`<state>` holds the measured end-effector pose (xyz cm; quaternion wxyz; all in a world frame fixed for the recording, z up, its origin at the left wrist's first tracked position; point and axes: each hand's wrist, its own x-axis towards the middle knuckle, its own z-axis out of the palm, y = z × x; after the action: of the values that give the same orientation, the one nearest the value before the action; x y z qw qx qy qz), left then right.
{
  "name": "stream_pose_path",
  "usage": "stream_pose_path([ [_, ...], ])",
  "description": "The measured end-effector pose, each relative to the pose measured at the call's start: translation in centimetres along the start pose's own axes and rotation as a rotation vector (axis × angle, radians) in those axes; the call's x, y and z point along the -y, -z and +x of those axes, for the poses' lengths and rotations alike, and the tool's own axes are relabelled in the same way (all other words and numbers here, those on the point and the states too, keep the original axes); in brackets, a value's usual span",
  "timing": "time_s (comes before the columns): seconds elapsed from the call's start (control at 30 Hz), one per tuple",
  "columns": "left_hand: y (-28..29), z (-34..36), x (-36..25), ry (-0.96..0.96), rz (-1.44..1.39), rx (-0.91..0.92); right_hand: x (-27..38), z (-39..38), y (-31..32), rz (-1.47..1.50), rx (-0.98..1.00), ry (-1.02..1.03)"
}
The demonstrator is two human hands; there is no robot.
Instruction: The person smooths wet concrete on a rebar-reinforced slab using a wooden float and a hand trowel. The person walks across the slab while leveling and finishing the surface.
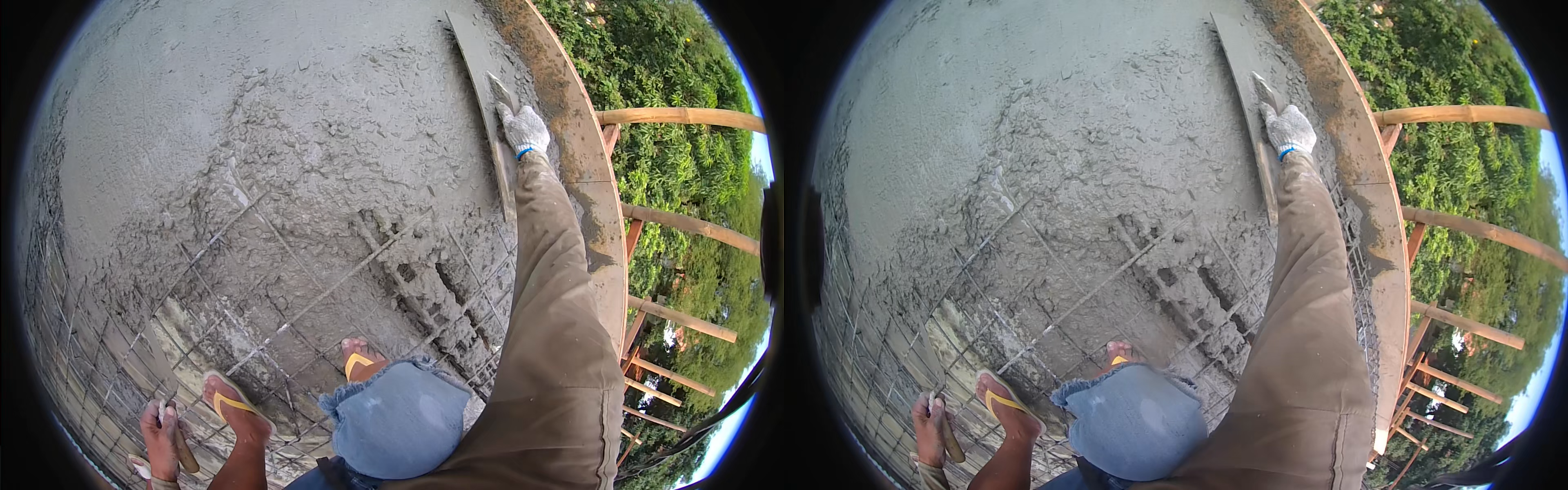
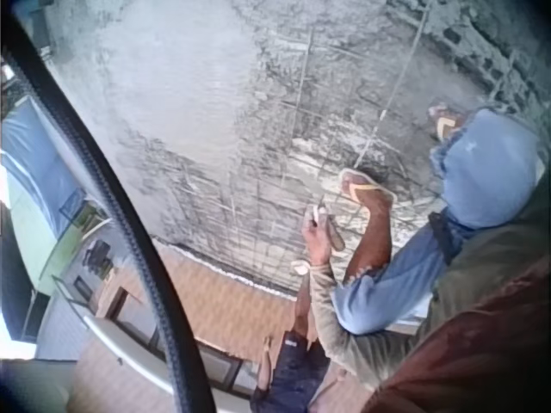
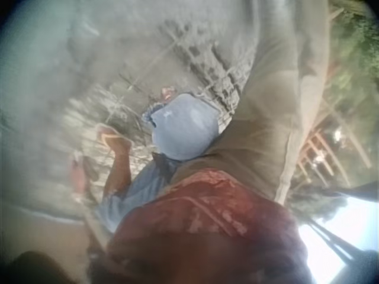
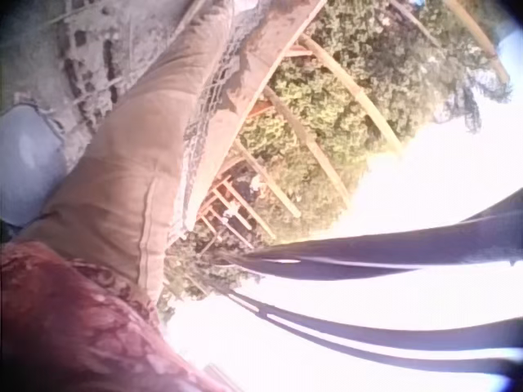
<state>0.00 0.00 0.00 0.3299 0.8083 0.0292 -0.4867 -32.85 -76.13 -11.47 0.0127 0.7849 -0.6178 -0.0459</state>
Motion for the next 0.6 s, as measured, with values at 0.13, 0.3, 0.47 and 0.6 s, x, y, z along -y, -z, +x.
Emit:
stream_pose_path([
  [0.13, 0.1, 0.5, 1.4, -0.055, 0.065, -0.002, 4.1, 4.1, 0.0, -0.087, -0.001, -0.044],
  [0.3, 1.2, 0.1, 2.8, 0.032, 0.199, -0.161, 2.6, 7.3, 0.9, -0.104, 0.154, -0.059],
  [0.47, 0.1, -0.6, 1.9, -0.002, 0.089, -0.120, -3.7, 5.4, 0.6, -0.163, 0.159, -0.134],
  [0.6, -0.7, -0.9, 0.9, -0.073, 0.114, -0.054, -8.0, 1.2, -2.0, -0.174, 0.106, -0.219],
])
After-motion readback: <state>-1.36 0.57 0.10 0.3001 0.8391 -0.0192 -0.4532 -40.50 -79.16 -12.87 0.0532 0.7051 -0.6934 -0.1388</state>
